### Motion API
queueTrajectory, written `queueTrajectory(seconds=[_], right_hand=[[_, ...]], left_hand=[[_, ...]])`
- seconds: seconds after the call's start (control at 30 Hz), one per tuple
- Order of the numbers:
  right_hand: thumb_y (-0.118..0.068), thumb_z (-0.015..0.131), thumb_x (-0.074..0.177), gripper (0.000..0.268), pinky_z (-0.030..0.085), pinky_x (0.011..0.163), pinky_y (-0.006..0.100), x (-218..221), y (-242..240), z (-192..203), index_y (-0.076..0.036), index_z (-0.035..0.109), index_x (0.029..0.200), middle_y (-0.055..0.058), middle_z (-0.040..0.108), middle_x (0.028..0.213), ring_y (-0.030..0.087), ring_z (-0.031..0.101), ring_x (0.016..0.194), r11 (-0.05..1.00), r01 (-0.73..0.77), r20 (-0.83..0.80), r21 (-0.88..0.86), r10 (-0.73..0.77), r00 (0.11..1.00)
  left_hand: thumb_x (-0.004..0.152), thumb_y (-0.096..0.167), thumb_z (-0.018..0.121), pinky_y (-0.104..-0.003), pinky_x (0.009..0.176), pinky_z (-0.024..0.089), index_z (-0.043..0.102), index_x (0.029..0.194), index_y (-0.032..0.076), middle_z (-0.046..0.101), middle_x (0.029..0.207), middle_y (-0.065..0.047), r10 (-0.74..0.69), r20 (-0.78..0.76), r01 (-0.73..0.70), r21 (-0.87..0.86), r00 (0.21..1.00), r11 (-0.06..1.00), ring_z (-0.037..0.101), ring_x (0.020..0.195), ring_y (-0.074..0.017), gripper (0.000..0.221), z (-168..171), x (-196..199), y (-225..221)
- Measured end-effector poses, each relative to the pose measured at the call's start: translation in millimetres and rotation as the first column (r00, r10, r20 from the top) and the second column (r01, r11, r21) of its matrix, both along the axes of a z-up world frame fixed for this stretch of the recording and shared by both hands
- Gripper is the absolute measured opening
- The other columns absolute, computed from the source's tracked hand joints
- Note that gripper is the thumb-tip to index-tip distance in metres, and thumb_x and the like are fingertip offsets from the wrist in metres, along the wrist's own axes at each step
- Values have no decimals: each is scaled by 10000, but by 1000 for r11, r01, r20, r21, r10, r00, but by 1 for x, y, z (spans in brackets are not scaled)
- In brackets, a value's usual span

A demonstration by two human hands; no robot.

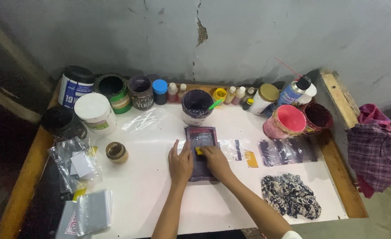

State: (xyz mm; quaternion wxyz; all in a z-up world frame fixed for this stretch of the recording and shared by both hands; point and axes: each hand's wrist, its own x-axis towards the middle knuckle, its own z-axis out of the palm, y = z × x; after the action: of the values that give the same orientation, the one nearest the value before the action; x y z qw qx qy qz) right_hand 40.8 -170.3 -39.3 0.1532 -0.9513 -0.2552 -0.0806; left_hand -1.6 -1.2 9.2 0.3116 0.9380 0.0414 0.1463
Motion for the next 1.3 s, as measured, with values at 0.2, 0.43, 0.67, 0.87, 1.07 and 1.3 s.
queueTrajectory(seconds=[0.2,0.43,0.67,0.87,1.07,1.3], right_hand=[[-55,557,969,287,509,962,347,-38,-4,23,-158,686,1204,71,730,1098,232,682,1101,999,-43,19,-10,44,999],[26,614,880,358,513,968,370,-67,-15,21,-140,689,1189,84,742,1095,248,684,1115,997,-47,-75,-59,43,996],[110,635,804,360,511,738,436,-77,-20,15,-45,713,1120,140,721,948,353,660,827,973,-200,-53,113,206,977],[-227,641,927,350,459,964,464,-78,-26,48,-81,678,1243,141,692,1176,337,631,1071,968,-119,-221,221,169,961],[-81,687,904,382,459,1056,468,-85,-91,31,-88,666,1286,162,688,1235,363,623,1207,886,228,-61,405,-223,973],[9,653,858,496,497,1066,471,-141,-182,-21,-131,640,1334,151,620,1343,381,618,1234,768,637,-52,-69,-640,766]], left_hand=[[986,180,552,-487,1158,360,622,1387,203,653,1377,19,3,13,-4,34,1000,999,400,1458,-264,408,-9,3,-1],[990,185,549,-490,1158,360,630,1378,191,657,1374,-4,1,5,-1,52,1000,999,403,1459,-275,396,-21,4,-1],[963,176,583,-526,1080,406,594,1414,154,686,1314,-81,-39,230,13,115,972,993,439,1398,-344,451,-38,6,2],[990,255,581,-527,1039,437,633,1367,109,681,1332,-72,-28,283,22,25,959,999,461,1366,-349,407,-36,7,5],[1020,300,602,-383,1062,424,686,1297,240,710,1278,21,126,266,-94,-132,956,987,494,1359,-237,296,-61,3,12],[1038,305,599,-372,1069,426,706,1259,257,725,1230,41,190,291,-140,-183,938,973,525,1309,-220,250,-81,10,16]])
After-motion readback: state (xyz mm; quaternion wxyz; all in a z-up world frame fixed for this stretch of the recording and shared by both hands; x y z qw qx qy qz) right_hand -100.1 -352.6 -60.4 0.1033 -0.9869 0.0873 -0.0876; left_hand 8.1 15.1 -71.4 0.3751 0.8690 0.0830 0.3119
